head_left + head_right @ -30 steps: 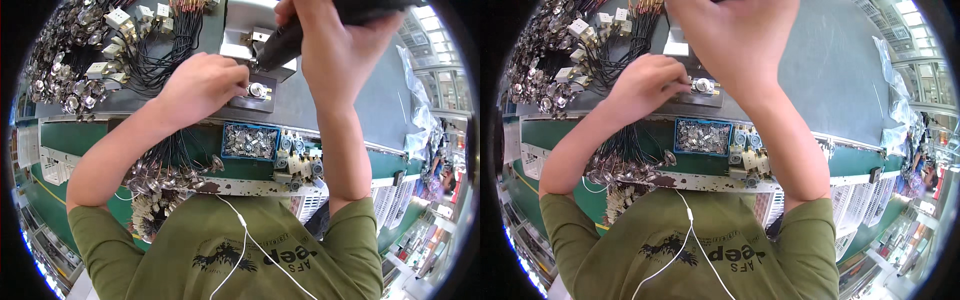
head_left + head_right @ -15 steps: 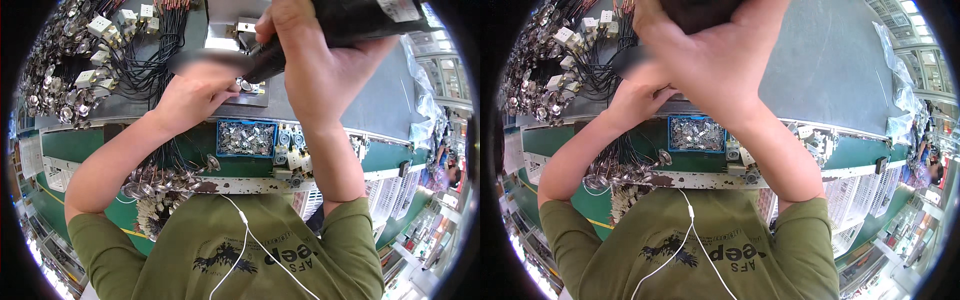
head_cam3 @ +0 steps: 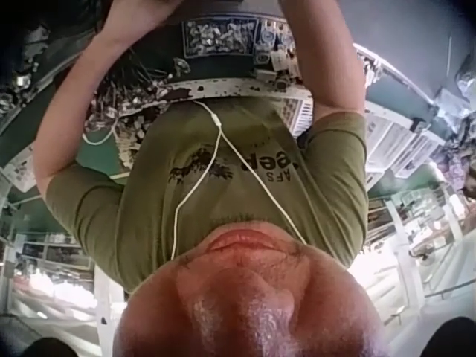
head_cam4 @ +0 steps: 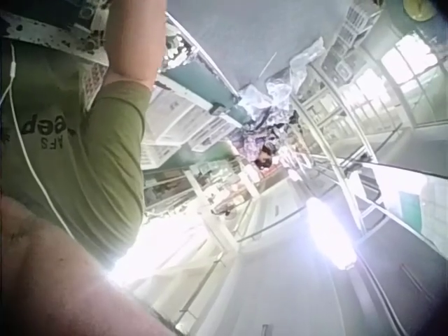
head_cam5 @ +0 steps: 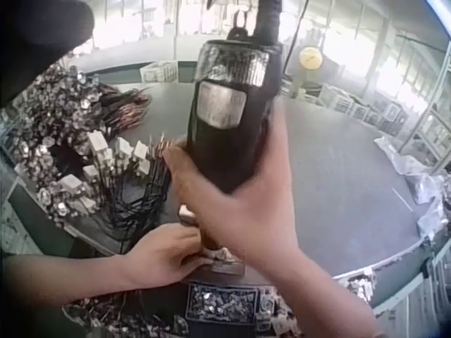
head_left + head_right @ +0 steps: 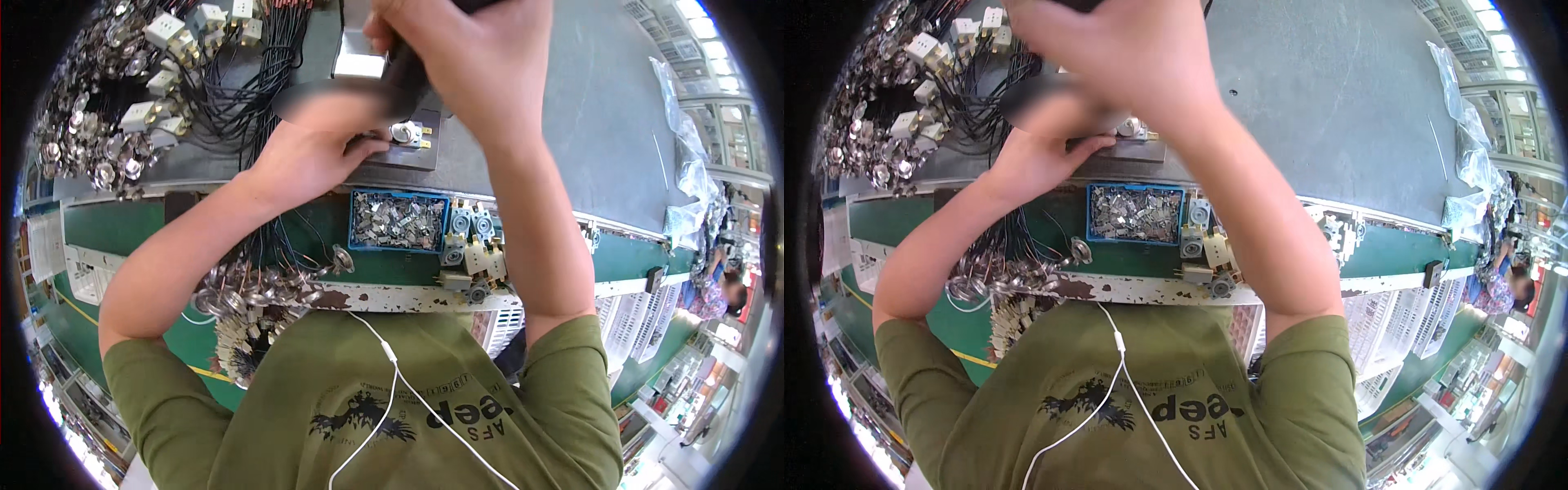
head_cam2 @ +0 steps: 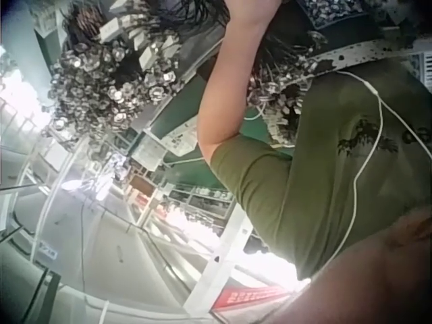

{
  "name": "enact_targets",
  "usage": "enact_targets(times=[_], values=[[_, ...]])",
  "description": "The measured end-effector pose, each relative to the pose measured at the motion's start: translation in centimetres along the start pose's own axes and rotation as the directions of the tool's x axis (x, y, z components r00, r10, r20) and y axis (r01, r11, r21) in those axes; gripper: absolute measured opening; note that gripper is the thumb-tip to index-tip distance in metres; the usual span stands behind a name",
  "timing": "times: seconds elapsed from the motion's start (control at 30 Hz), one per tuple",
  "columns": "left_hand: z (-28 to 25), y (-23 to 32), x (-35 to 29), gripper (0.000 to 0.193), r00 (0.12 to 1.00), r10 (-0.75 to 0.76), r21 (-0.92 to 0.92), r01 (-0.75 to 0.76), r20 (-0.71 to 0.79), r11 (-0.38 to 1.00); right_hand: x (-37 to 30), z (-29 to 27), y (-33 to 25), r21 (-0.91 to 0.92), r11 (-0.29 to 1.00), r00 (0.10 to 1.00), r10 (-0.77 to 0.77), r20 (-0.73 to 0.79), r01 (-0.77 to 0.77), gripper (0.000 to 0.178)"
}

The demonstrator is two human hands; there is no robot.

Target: Assembling electrical components using a handheld power tool on a production floor.

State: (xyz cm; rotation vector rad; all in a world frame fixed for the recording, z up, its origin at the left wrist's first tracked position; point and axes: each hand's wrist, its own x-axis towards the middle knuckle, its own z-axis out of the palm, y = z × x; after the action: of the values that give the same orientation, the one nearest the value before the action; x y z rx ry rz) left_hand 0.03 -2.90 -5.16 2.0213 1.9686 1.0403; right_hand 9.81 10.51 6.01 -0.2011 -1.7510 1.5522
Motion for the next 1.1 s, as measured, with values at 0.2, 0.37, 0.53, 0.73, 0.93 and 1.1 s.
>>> enact_targets(times=[0.2,0.37,0.53,0.73,0.93,1.1], values=[[-1.8,1.5,1.8,0.032,0.925,-0.301,0.115,0.281,0.232,0.953,-0.7,0.3,1.3,0.138,0.988,0.996,-0.074,0.057,0.066,0.063],[-1.4,0.9,1.4,0.032,0.926,-0.223,0.17,0.178,0.303,0.969,-2.6,1.6,1.0,0.131,0.982,0.99,-0.133,-0.055,0.139,0.055],[-1.5,0.9,1.5,0.031,0.929,-0.234,0.17,0.191,0.286,0.967,-1.4,1.0,2.0,0.277,0.905,0.935,-0.351,0.056,0.323,0.042],[-1.4,1.3,1.9,0.032,0.936,-0.207,0.189,0.157,0.283,0.969,0.5,-0.4,4.0,0.206,0.924,0.909,-0.363,0.205,0.322,0.041],[-1.6,1.1,1.2,0.033,0.891,-0.285,0.204,0.224,0.353,0.953,-1.8,1.6,0.5,0.007,0.967,0.958,-0.253,-0.134,0.256,0.034],[-0.6,1.1,1.6,0.03,0.98,0.119,0.185,-0.149,0.163,0.972,-0.6,-2.8,-0.3,-0.15,0.946,0.954,-0.297,-0.033,0.289,0.035]])
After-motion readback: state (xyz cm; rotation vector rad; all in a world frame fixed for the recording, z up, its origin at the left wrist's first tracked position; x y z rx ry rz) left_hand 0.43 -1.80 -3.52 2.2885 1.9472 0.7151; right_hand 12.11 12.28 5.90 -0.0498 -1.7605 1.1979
